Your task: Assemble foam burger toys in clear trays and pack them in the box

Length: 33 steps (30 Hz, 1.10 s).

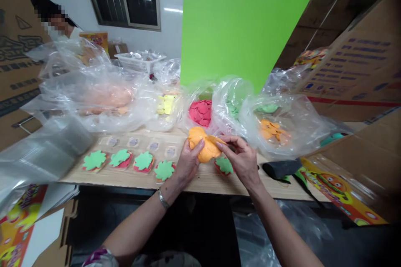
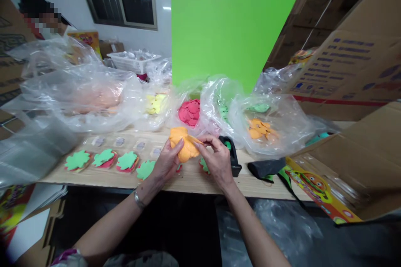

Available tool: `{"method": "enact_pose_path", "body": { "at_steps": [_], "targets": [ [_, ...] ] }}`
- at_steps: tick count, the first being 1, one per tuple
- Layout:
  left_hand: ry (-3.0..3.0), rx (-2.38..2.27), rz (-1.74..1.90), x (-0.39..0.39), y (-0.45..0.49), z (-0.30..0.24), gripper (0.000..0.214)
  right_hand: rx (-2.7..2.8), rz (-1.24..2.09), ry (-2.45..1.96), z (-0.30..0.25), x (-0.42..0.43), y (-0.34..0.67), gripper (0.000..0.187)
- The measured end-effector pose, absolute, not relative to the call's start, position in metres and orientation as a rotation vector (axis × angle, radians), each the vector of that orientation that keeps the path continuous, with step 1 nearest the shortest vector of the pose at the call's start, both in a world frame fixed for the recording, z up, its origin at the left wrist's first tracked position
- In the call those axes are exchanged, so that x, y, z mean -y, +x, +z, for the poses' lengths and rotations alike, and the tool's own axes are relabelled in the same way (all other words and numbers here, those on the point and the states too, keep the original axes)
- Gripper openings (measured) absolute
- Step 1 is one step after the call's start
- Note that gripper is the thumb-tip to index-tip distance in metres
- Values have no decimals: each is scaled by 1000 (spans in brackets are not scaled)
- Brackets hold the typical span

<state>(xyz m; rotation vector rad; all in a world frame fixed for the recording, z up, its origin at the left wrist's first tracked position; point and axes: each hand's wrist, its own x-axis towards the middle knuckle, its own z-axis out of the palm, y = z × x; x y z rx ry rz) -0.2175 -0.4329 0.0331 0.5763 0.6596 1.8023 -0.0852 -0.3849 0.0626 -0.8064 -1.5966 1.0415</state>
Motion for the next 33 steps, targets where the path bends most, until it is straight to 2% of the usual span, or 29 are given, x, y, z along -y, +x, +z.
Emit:
{"method": "enact_pose_path", "body": {
  "at_steps": [8,13,19,25,29,33],
  "targets": [
    [569,-726,1770,434,-229,30,28,1080,1608,-730,63,392,-91,28],
    [485,-856,1840,433,-234,22,27,1020,1512,-725,60,397,-75,34],
    [347,-707,1852,449,-248,36,24,1100,1394,-857,37,387,-40,31],
    [292,-703,1790,460,-249,44,28,1402,1081,-1029,8,374,-28,25],
    [283,-693,1729,459,-244,38,28,1817,586,-949,-3,373,-28,18],
    [302,-652,1708,458,-243,33,30,2320,188,-758,-24,376,-22,27]
  ]
}}
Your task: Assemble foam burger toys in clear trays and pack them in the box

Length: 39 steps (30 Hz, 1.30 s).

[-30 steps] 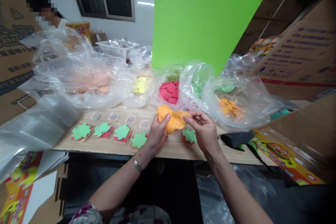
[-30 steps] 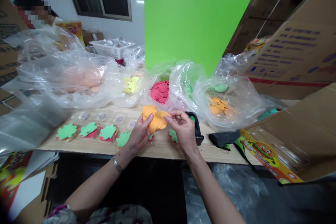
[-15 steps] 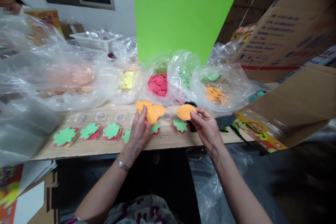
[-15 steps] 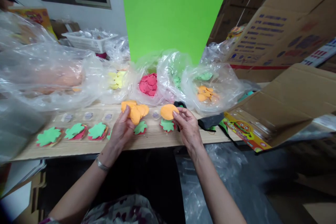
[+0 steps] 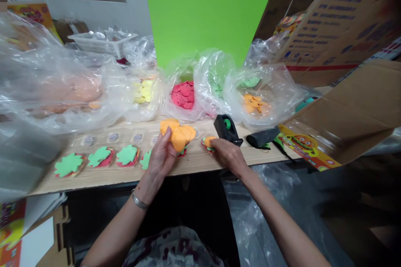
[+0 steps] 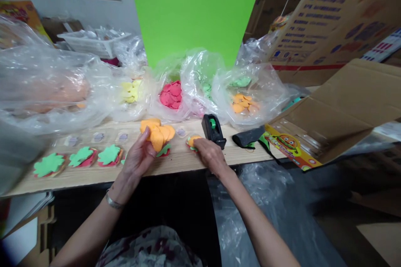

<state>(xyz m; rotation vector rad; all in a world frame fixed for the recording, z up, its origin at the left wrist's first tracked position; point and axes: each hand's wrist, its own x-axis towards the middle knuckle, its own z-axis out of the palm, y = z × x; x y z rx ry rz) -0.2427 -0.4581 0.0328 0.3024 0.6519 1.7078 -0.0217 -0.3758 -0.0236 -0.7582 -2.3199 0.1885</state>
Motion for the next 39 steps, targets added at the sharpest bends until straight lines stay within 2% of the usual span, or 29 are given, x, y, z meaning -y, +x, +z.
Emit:
{"method": "enact_pose_path", "body": {
  "at_steps": [4,10,14,17,20,23,28,34,39],
  "targets": [
    [312,-586,1685,457,-241,32,32,2471,138,-716,-33,387,-15,33],
    [334,-484,1621,449,-230,30,41,2079,531,-919,7,395,-24,27],
    [436,-465,1587,447,-220,27,44,1818,926,-1025,43,379,-53,40],
    [526,-486,1559,450,-216,27,44,1752,1394,-928,60,366,-78,47],
    [585,-498,1510,454,-218,27,41,1720,1756,-810,66,360,-97,41],
    [583,-532,1526,458,-224,27,39,1692,1693,-808,65,360,-110,30],
    [520,-564,1623,458,-230,24,39,1621,1525,-786,62,366,-124,28],
    [383,-641,1663,467,-251,16,24,1408,1547,-826,66,362,-127,28],
    [250,-652,1717,496,-288,13,18,1506,1674,-963,48,360,-121,35]
  ]
}}
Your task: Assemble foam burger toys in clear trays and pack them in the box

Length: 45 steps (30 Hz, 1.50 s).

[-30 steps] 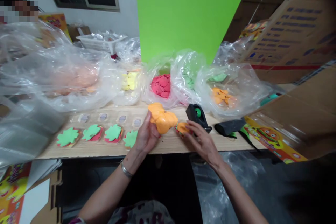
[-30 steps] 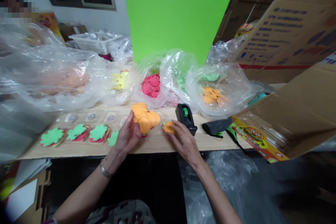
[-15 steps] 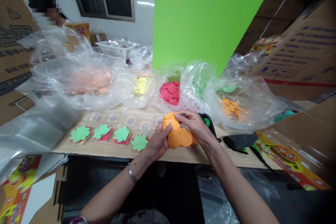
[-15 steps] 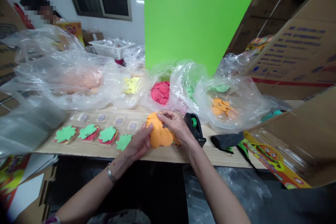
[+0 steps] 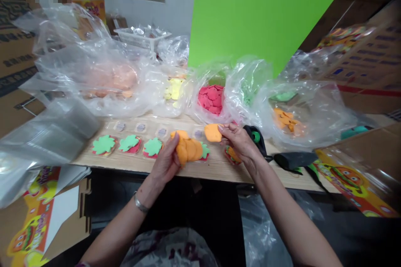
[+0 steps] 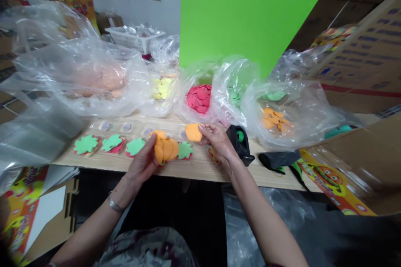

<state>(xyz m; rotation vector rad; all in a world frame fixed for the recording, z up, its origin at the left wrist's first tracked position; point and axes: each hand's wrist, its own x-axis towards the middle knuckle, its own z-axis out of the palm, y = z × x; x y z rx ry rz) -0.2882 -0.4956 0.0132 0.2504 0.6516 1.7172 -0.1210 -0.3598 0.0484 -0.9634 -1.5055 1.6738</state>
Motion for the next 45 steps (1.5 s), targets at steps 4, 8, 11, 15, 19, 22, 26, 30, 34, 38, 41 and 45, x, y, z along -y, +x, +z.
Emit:
{"method": "enact_pose_path", "body": {
  "at_steps": [4,8,11,15,19,22,26,30,34,38,41,45],
  "targets": [
    [153,-677,1743,517,-307,16,18,1609,1816,-968,28,367,-123,34],
    [102,-687,1722,527,-312,18,22,1924,1662,-954,11,372,-134,31],
    [139,-650,1697,528,-311,18,28,2221,1090,-967,-2,377,-142,23],
    [196,-600,1679,524,-307,18,38,2337,517,-872,-7,386,-144,21],
    [215,-588,1717,512,-301,20,35,2194,657,-890,19,393,-145,29],
    [240,-563,1811,502,-297,19,25,2118,1164,-901,44,403,-149,40],
    [310,-538,1914,494,-294,19,20,2000,1459,-863,53,414,-160,37],
    [309,-565,1944,498,-291,23,34,1846,1516,-839,51,414,-171,32],
    [318,-687,1922,502,-289,21,57,1919,1476,-811,53,416,-183,31],
    [370,-779,1977,501,-292,14,63,2017,1440,-751,54,420,-193,32],
    [418,-851,2002,502,-299,10,63,2068,1293,-759,54,419,-197,31],
    [493,-945,1931,504,-310,10,61,2153,1089,-748,56,417,-199,29]
  ]
}}
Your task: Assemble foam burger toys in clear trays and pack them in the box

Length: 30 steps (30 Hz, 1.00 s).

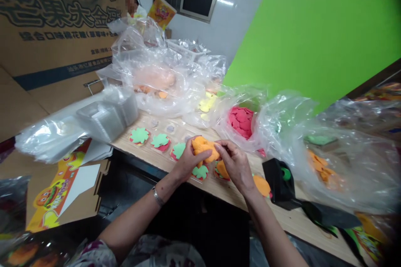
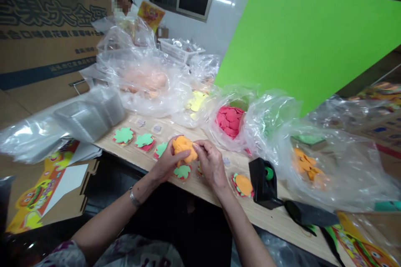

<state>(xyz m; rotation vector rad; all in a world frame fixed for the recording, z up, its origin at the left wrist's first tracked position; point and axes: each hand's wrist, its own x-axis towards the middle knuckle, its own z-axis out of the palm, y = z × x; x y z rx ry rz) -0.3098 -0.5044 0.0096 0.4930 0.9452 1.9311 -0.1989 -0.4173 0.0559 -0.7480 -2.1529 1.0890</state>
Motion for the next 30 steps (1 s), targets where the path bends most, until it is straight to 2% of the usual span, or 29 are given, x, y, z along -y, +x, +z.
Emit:
{"method": "enact_pose_path", "body": {
  "at_steps": [3,9,16,18,23,25,27,30],
  "targets": [
    [512,-933,1914,506,-315,12,56,2141,1117,-738,57,419,-200,29],
    [428,-667,1716,508,-324,14,33,1974,1518,-728,53,420,-204,35],
    [124,-333,1442,509,-343,6,10,1995,1316,-765,58,404,-200,29],
    [41,-311,1464,514,-349,6,8,1923,1367,-770,60,401,-196,30],
    [34,-389,1687,538,-367,11,5,1903,1800,-808,48,407,-190,34],
    [48,-431,1712,547,-372,12,6,1961,1877,-823,39,412,-192,33],
    [56,-460,1718,555,-375,13,10,2076,1835,-839,29,417,-195,30],
    [88,-474,1736,559,-376,12,11,2378,1468,-825,13,421,-201,22]
  ]
}}
